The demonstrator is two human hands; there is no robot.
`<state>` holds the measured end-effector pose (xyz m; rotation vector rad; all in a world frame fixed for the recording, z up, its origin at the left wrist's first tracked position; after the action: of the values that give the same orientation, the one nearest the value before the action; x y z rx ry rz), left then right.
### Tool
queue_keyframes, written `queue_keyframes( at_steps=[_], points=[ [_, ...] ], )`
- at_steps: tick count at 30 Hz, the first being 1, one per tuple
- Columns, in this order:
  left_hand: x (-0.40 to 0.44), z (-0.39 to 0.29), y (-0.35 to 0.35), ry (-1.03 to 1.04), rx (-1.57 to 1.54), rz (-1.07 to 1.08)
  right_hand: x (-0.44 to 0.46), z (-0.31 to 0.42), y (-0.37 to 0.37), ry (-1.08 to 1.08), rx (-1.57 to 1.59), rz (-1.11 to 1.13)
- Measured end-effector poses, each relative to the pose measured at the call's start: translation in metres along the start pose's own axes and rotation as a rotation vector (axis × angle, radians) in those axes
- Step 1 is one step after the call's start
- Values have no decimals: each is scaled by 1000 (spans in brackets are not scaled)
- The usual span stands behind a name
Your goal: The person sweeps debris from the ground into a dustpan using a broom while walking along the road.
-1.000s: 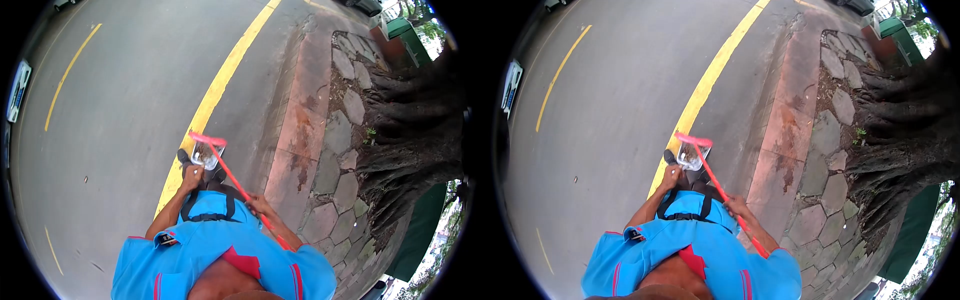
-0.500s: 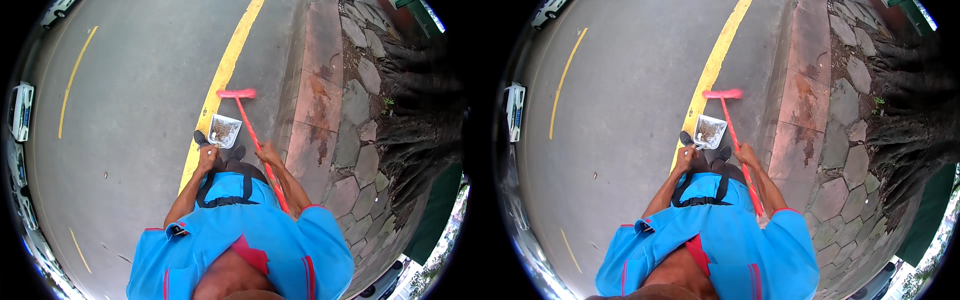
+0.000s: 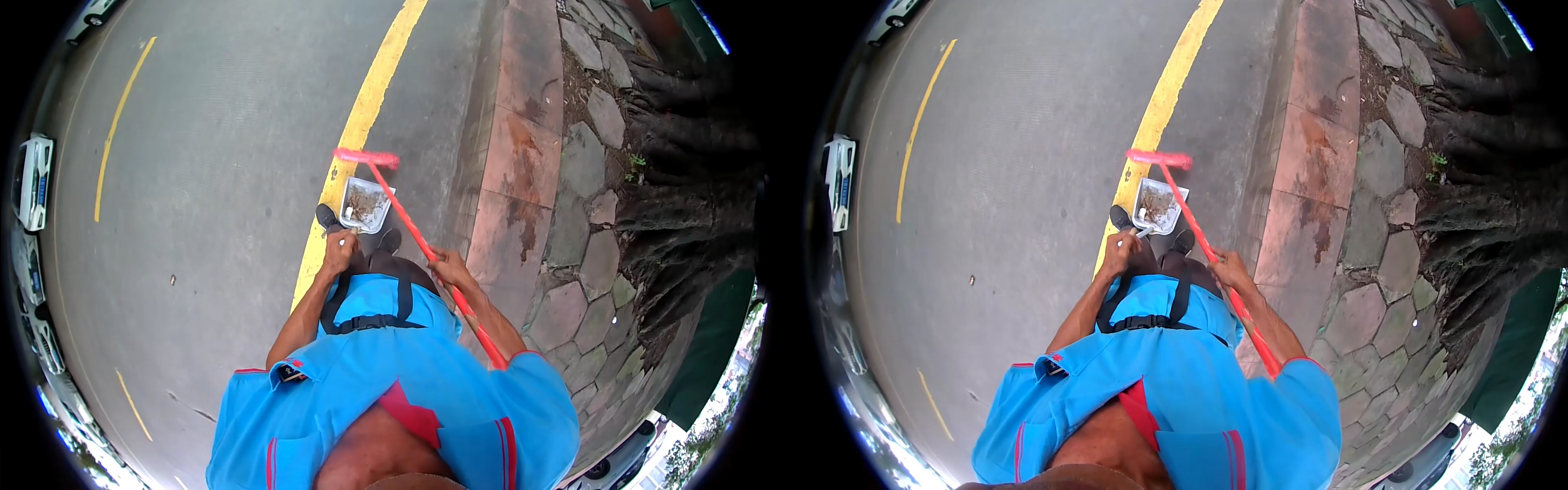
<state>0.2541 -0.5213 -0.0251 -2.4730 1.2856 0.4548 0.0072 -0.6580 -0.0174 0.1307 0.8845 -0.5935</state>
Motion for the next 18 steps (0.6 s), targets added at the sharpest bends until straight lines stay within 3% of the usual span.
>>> queue_keyframes(
  at_steps=[8, 12, 14, 16, 18],
  points=[
    [3, -6, -1, 57, 10, 9, 95, 2, -41, -220, -243, -196],
    [4, -2, -1, 54, 19, -1, 78, -16, -34, -216, -457, -185],
    [0, -2, 1, 11, 3, 20, 55, -30, -15, -316, -497, -115],
    [2, 5, 1, 6, 19, 11, 6, -20, 2, -101, -371, 16],
    [3, 7, -1, 5, 39, 1, -11, -25, 7, -157, -420, 61]
  ],
)
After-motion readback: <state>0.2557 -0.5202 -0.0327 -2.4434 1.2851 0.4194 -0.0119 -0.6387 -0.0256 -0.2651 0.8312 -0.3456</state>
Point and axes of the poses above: each hand's wrist, its own x-axis towards the middle knuckle, its own y-axis out of the palm, z = x × y, the point moved 9 cm from there along x, towards the middle knuckle, and after that the axes turned 8 degrees about -y, right-handed, at the moved point
